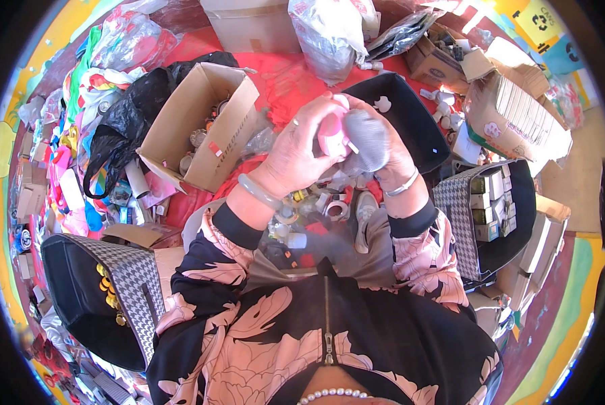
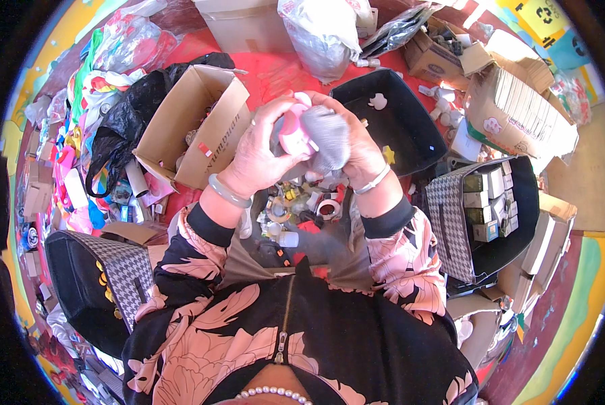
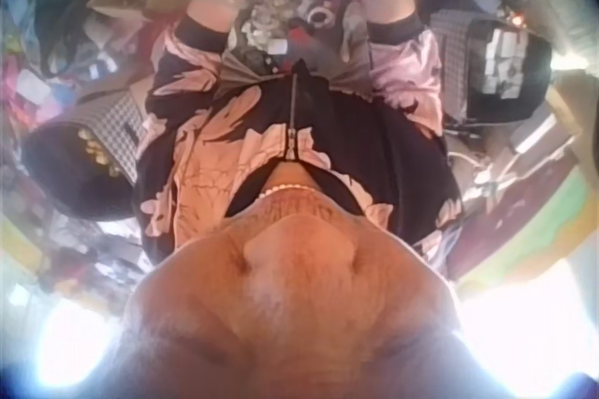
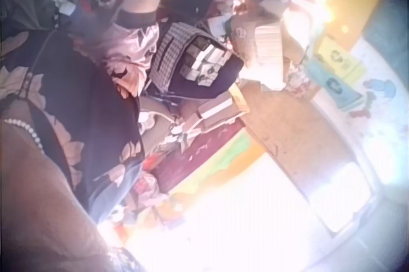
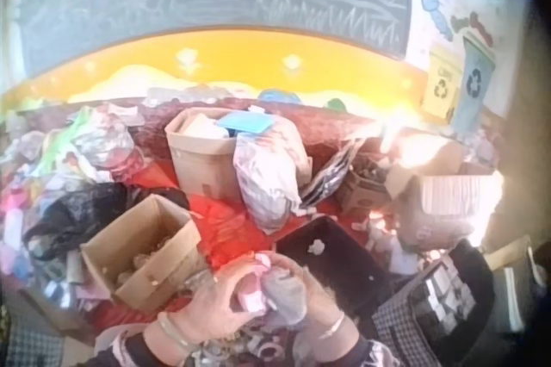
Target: The person picks up various small objects including plastic caps, toys, and rolls of tape from the floor and wipes each one with a grey cloth.
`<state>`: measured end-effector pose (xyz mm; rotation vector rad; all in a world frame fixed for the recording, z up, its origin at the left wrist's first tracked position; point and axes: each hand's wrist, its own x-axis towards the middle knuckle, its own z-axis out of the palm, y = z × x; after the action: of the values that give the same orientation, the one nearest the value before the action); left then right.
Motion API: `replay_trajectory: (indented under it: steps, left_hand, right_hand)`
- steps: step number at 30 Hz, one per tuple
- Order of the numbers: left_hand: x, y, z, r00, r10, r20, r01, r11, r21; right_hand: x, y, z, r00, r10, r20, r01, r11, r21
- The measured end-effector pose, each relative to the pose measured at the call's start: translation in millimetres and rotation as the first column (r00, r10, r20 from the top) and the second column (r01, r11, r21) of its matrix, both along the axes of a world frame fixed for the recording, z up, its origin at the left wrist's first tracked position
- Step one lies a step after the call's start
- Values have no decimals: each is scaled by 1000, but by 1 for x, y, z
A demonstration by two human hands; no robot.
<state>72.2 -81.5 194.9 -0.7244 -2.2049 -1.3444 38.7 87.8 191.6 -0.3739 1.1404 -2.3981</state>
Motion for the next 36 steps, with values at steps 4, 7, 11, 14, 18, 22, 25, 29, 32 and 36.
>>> replay_trajectory:
  steps: [4,7,11,14,18,22,25,29,32,36]
  left_hand:
    - [0,-2,0,998,-61,24,61,998,-7]
    - [-2,-2,0,998,-54,19,54,998,11]
    - [0,-4,-1,998,-48,31,45,993,114]
    - [-3,-3,-9,976,-153,157,62,881,470]
    - [-12,-3,-21,883,-303,360,-45,707,706]
    - [-12,-12,-9,969,242,-42,-244,966,-81]
    - [-12,-10,-16,979,195,64,-191,979,-63]
    - [-7,-7,-11,962,237,136,-232,971,-49]
    - [-6,-4,-8,945,321,64,-312,942,-121]
    - [-2,0,-8,938,331,-102,-346,892,-292]
  right_hand:
    - [3,-7,5,995,-95,-40,98,994,57]
    - [-7,-7,-9,974,-219,-51,221,974,43]
    - [-7,-7,-14,974,-208,86,210,978,-15]
    - [-14,-11,-22,950,-115,290,161,977,-141]
    - [-11,-17,-20,982,-31,184,69,977,-202]
    - [4,-27,-14,984,-117,137,138,978,-156]
    - [0,-22,-15,964,-205,170,225,969,-104]
    - [-2,-17,-18,984,-144,107,158,979,-132]
    - [1,-19,-14,986,-116,119,136,975,-175]
    - [4,-25,-15,982,-182,49,185,979,-80]
